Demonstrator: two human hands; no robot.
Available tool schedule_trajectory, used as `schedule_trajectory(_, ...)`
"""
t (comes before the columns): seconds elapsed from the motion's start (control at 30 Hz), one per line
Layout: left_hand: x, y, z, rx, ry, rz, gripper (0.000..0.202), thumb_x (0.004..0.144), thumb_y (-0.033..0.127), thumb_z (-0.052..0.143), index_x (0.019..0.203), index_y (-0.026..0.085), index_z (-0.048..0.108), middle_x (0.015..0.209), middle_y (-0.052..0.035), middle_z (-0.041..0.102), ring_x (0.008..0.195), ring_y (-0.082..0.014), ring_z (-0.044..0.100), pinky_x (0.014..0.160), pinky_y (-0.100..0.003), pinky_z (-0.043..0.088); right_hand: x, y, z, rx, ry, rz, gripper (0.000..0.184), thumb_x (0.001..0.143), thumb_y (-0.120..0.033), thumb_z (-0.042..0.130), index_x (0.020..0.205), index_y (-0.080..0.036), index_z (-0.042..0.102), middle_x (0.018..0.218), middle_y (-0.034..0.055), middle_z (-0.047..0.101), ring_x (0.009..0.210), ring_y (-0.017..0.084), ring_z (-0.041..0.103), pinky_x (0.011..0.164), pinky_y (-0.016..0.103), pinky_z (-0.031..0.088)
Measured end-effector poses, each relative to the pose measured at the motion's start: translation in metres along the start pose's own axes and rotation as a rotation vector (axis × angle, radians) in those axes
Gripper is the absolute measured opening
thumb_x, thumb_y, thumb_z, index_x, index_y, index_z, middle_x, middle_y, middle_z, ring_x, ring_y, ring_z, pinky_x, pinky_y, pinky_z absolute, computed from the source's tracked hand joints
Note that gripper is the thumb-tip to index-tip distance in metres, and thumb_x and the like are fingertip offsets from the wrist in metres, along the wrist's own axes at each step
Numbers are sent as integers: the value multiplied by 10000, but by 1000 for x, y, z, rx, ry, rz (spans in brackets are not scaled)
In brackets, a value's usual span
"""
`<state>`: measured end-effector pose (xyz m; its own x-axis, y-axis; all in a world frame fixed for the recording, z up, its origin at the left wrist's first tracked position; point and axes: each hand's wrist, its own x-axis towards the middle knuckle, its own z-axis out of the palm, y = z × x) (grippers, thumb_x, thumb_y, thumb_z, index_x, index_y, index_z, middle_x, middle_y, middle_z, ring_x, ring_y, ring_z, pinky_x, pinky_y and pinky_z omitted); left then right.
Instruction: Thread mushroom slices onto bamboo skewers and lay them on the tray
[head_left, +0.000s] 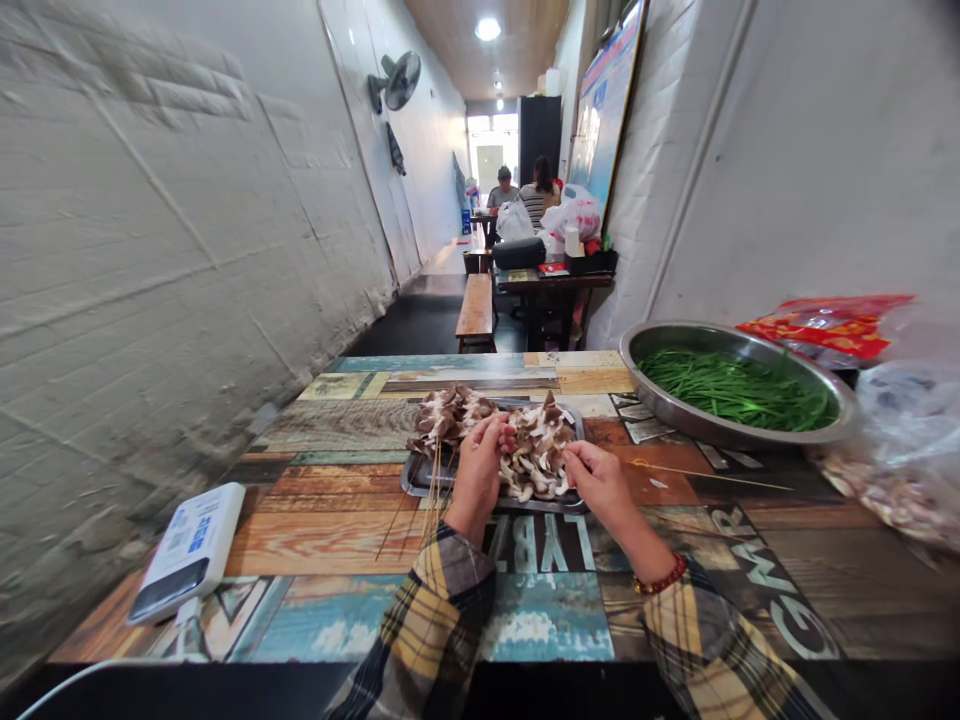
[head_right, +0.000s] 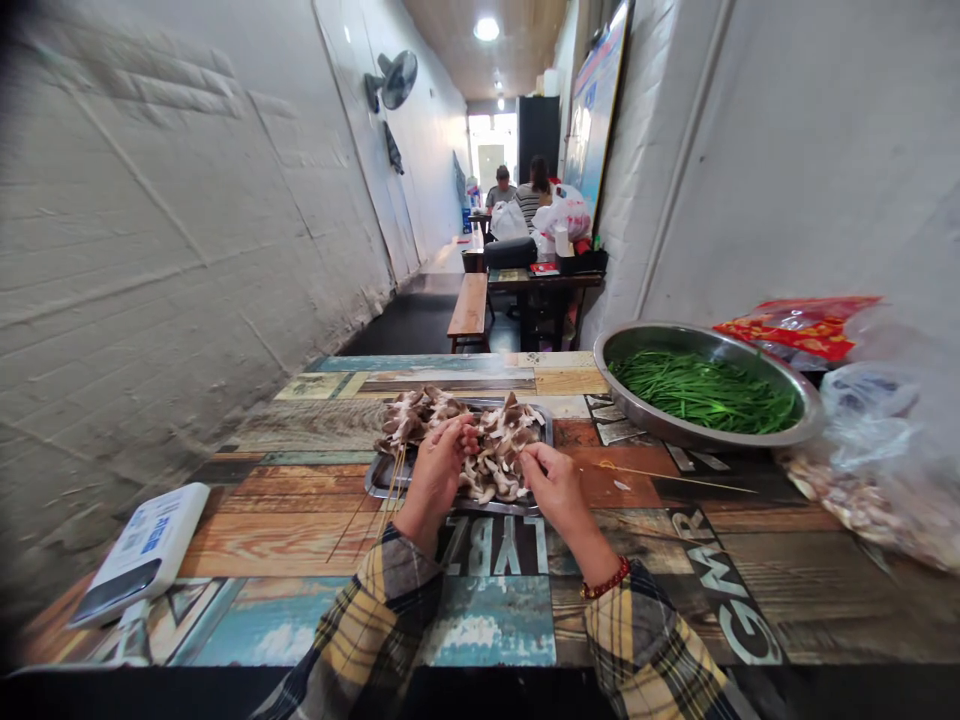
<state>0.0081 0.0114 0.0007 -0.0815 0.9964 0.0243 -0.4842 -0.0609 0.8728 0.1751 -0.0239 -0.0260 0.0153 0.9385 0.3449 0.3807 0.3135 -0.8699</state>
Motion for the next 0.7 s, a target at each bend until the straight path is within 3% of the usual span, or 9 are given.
schedule_trajectory(0.33, 5, -4, -7, 464, 51, 200, 155, 709, 288, 667, 796, 174, 726, 680, -22, 642, 599, -130, 518, 587, -237, 369, 9, 14, -10, 65, 164, 73, 316, 867, -421, 485, 743, -162, 617, 503, -32, 503, 451, 108, 448, 447, 206, 334)
schedule_trajectory(0.57, 4, -11, -8, 1031, -154, 464, 126, 755, 169, 603, 744, 215, 720, 755, -52, 632, 730, -191, 559, 699, -293, 383, 10, 10, -12, 49, 196, 60, 302, 871, -397, 484, 739, -166, 627, 505, -27, 528, 466, 116, 479, 470, 212, 348)
schedule_trajectory(0.7, 2, -19, -5, 1098, -233, 497, 136, 801, 203, 584, 793, 227, 718, 808, -62, 633, 773, -202, 571, 726, -308, 394, 11, 9, -12, 39, 204, 57, 294, 873, -383, 482, 736, -166, 626, 509, -27, 534, 484, 120, 500, 500, 215, 362)
